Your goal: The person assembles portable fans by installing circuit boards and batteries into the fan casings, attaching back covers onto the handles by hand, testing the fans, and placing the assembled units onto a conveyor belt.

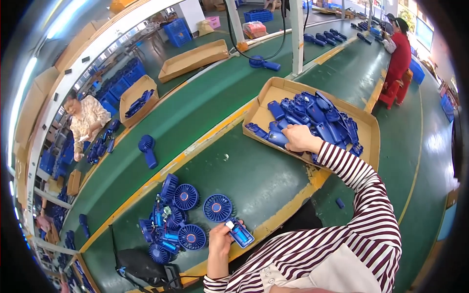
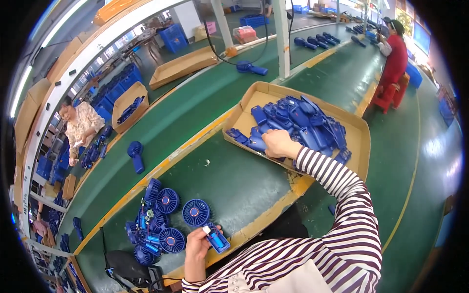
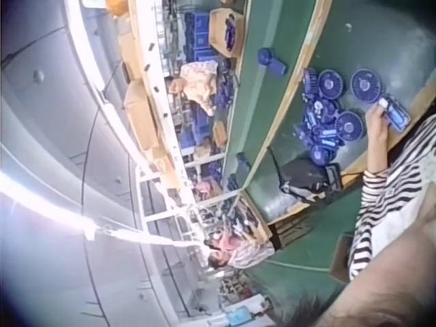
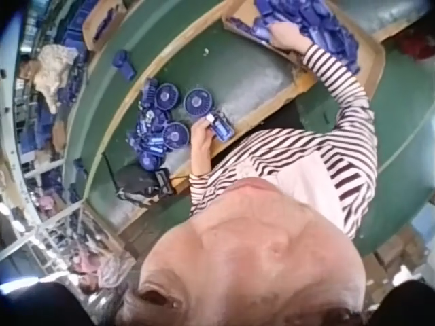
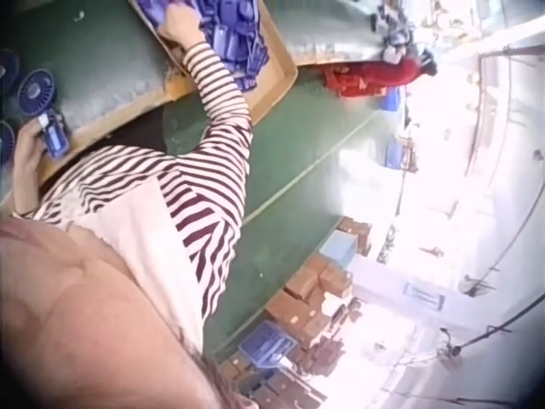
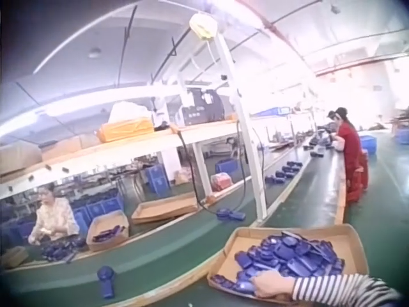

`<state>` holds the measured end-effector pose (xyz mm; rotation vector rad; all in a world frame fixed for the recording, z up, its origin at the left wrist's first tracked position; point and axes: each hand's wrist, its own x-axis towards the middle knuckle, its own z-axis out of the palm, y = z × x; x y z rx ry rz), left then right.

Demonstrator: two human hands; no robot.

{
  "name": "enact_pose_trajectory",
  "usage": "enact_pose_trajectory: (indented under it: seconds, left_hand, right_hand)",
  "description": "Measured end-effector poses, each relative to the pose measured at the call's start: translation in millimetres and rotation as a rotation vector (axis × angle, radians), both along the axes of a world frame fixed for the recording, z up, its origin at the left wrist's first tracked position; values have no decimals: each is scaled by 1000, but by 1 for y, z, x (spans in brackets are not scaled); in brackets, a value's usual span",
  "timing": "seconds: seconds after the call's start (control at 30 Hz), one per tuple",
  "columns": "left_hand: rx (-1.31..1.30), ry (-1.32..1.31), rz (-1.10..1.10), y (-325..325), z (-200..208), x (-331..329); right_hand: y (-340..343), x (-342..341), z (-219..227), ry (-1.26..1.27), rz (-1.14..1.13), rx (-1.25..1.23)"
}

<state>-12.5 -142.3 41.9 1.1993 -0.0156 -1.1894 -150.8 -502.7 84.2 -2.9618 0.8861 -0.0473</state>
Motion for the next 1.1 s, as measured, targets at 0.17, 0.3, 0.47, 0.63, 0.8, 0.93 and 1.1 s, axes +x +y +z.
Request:
enact_pose_trajectory:
  seconds: [0.17,0.3,0.47,0.63,0.8,0.93,1.1]
  left_hand:
    - [-32,-24,12,-2,-3,-4]
    - [-26,32,42,-7,-1,-14]
    - [-40,107,112,-7,-17,-13]
    - [-61,6,80,-14,-17,-11]
    - [27,15,101,-24,-1,-9]
    - [-13,42,101,-15,-11,-10]
    - [-11,49,91,-14,-6,-15]
  right_hand:
    - [9,-8,-12,-83,34,-308]
    - [13,-21,-7,-67,63,-349]
    - [14,-7,-12,104,66,-308]
    - [7,-22,5,-77,25,-356]
    - [65,-14,28,-320,149,-105]
    - [141,-12,22,-404,299,273]
    - [192,-8,15,-441,284,492]
